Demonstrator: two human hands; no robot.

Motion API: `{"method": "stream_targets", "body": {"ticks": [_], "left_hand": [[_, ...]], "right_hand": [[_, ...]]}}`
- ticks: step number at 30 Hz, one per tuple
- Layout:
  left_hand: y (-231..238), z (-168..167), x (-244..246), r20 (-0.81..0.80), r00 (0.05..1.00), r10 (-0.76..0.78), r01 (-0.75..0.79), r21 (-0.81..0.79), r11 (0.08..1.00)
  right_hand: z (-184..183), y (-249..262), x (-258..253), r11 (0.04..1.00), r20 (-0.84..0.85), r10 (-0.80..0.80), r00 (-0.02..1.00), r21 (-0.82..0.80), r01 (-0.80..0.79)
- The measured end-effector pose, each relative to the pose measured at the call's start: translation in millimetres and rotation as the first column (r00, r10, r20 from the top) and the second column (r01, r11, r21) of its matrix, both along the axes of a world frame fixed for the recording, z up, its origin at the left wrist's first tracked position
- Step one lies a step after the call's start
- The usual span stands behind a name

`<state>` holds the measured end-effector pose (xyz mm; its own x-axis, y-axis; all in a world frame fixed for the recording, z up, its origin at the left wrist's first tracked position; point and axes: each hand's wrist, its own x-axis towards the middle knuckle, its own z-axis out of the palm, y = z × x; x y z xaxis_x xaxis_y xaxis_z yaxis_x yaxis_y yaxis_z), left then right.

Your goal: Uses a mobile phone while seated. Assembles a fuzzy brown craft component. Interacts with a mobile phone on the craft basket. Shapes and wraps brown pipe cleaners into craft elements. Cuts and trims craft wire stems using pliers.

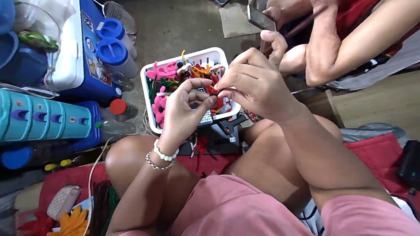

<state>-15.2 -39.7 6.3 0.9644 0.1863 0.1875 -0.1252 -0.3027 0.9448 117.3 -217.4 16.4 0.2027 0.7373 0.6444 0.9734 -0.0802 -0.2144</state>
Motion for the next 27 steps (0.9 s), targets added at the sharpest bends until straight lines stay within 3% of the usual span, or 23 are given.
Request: {"method": "stream_targets", "body": {"ticks": [6, 27], "left_hand": [[2.3, 0.4, 1.1, 0.04, 0.999, -0.028, 0.024, 0.105, 0.994], [-4.3, 2.2, 2.3, 0.171, 0.982, 0.075, -0.083, 0.041, 0.996]], "right_hand": [[0.6, 0.1, 0.1, 1.0, 0.006, -0.023, 1.0, -0.003, 0.023], [4.7, 0.8, -8.9, 0.997, -0.031, -0.05, 0.998, 0.052, 0.051]]}}
